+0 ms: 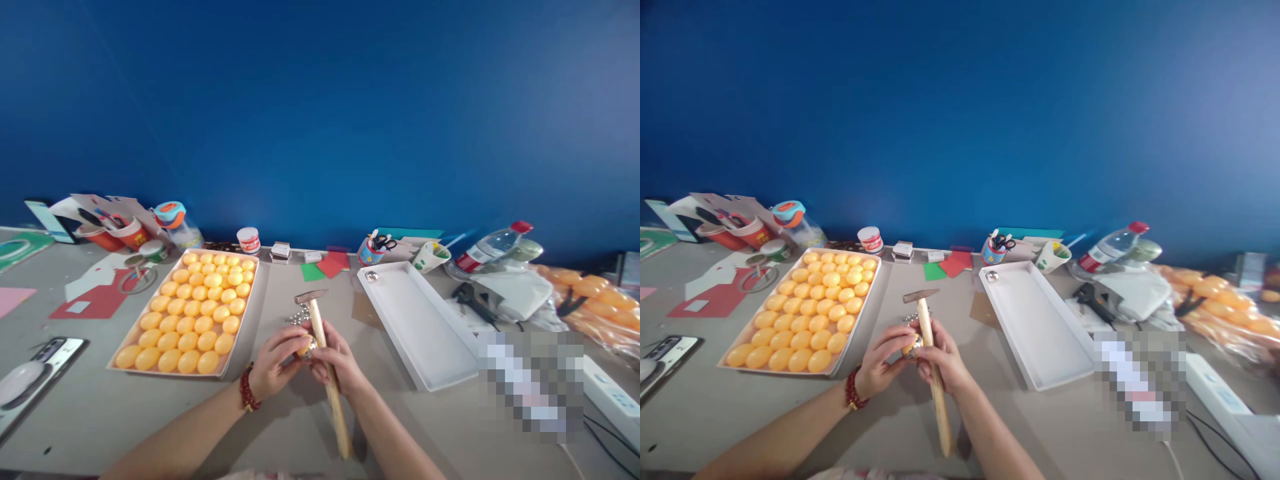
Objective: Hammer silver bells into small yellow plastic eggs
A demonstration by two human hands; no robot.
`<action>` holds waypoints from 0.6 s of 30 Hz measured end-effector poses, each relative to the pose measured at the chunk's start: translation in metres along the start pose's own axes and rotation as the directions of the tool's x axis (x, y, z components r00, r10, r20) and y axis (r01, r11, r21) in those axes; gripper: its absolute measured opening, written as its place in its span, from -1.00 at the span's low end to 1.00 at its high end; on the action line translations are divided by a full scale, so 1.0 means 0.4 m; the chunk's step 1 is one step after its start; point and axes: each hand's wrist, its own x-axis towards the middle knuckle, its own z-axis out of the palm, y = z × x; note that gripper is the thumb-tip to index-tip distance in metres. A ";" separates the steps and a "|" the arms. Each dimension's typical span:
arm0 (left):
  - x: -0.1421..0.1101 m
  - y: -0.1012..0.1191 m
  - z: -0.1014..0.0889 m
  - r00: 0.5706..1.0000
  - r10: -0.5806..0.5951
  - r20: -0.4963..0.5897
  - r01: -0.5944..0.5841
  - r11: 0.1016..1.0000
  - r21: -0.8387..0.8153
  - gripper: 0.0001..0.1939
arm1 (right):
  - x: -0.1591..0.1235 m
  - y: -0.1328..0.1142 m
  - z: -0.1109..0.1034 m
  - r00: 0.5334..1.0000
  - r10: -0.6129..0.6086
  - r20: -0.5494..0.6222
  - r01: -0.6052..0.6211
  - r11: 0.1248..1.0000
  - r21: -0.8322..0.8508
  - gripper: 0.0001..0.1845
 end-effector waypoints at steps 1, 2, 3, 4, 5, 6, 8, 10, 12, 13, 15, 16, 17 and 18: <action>0.000 0.000 0.000 1.000 -0.008 0.000 0.008 1.000 -0.003 -0.57 | 0.000 0.001 0.000 1.000 -0.003 -0.002 0.003 1.000 -0.002 -0.52; 0.000 0.000 0.000 1.000 -0.021 0.002 0.021 1.000 -0.011 -0.58 | 0.000 0.001 0.000 1.000 -0.003 -0.001 0.003 1.000 -0.005 -0.53; 0.001 0.000 -0.001 0.999 -0.041 0.005 0.041 0.999 -0.022 -0.58 | 0.000 0.002 0.001 1.000 -0.002 0.002 0.002 1.000 -0.007 -0.53; 0.002 0.001 -0.002 0.998 -0.064 0.011 0.064 0.997 -0.034 -0.59 | 0.000 0.002 0.001 1.000 0.002 0.007 -0.002 1.000 -0.007 -0.53; 0.003 0.002 -0.003 0.996 -0.084 0.017 0.085 0.995 -0.043 -0.58 | 0.000 0.003 0.001 1.000 0.008 0.013 -0.008 1.000 -0.007 -0.53; 0.005 0.004 -0.005 0.995 -0.102 0.019 0.103 0.994 -0.047 -0.57 | 0.001 0.004 0.001 1.000 0.015 0.018 -0.015 1.000 -0.009 -0.51; 0.008 0.007 -0.009 0.993 -0.121 0.016 0.122 0.992 -0.045 -0.55 | 0.002 0.006 0.002 0.999 0.028 0.017 -0.027 0.999 -0.020 -0.48; 0.013 0.011 -0.012 0.991 -0.130 0.016 0.131 0.991 -0.037 -0.54 | 0.003 0.009 0.002 0.999 0.033 -0.003 -0.033 0.999 -0.038 -0.46; 0.017 0.014 -0.015 0.991 -0.132 0.008 0.133 0.991 -0.027 -0.54 | 0.005 0.013 0.002 0.999 0.032 -0.028 -0.033 0.998 -0.046 -0.46; 0.019 0.016 -0.016 0.991 -0.131 0.000 0.131 0.991 -0.018 -0.53 | 0.007 0.014 0.001 0.999 0.032 -0.038 -0.034 0.999 -0.042 -0.45; 0.021 0.017 -0.016 0.991 -0.130 -0.022 0.130 0.991 0.009 -0.53 | 0.010 0.016 0.000 0.998 0.049 -0.048 -0.050 0.998 -0.023 -0.45; 0.021 0.017 -0.015 0.991 -0.132 -0.032 0.133 0.991 0.025 -0.52 | 0.011 0.016 -0.001 0.997 0.059 -0.050 -0.060 0.998 -0.009 -0.45; 0.021 0.017 -0.015 0.990 -0.137 -0.040 0.138 0.990 0.039 -0.50 | 0.013 0.016 -0.002 0.996 0.068 -0.052 -0.068 0.998 0.007 -0.46; 0.022 0.016 -0.014 0.989 -0.137 -0.045 0.140 0.989 0.051 -0.46 | 0.014 0.016 -0.003 0.996 0.072 -0.055 -0.071 0.997 0.021 -0.48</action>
